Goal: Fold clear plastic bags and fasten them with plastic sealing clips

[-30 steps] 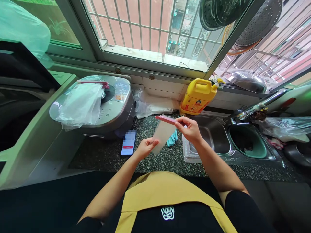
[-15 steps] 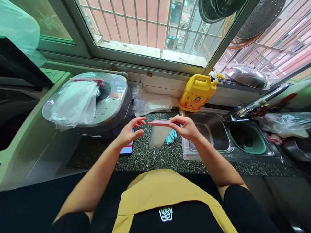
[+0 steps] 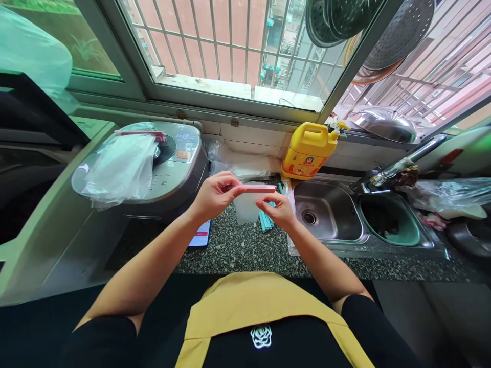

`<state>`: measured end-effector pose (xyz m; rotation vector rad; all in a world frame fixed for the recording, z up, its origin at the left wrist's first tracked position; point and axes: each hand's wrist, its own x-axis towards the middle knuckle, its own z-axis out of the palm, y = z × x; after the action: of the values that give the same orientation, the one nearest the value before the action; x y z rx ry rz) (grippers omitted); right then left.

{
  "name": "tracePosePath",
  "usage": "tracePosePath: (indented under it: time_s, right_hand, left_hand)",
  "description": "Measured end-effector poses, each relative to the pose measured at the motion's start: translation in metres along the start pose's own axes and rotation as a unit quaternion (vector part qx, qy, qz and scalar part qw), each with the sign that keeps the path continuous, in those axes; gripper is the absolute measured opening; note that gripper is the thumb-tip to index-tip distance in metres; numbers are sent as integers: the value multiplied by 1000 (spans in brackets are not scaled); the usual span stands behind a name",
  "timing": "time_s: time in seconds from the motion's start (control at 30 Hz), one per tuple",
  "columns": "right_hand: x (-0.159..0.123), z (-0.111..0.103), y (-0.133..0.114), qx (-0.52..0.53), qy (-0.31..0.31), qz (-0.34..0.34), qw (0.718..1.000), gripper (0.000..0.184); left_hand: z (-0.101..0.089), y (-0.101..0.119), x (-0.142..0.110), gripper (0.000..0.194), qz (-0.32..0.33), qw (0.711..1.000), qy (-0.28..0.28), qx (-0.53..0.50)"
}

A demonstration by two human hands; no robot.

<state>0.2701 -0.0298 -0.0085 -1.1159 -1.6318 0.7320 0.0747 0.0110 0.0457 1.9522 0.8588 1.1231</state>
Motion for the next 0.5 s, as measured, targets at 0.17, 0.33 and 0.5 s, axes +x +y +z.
tracePosePath:
  time_s: [0.17, 0.33, 0.5]
  right_hand:
    - [-17, 12, 14, -36, -6, -10, 999, 28]
    - [-43, 21, 34, -102, -34, -32, 994, 32]
    - [-60, 19, 44, -140, -79, -55, 985, 30]
  left_hand:
    - [-4, 4, 4, 34, 14, 999, 33, -1]
    - [-9, 4, 5, 35, 13, 998, 53, 13]
    - [-14, -1, 4, 33, 20, 998, 56, 22]
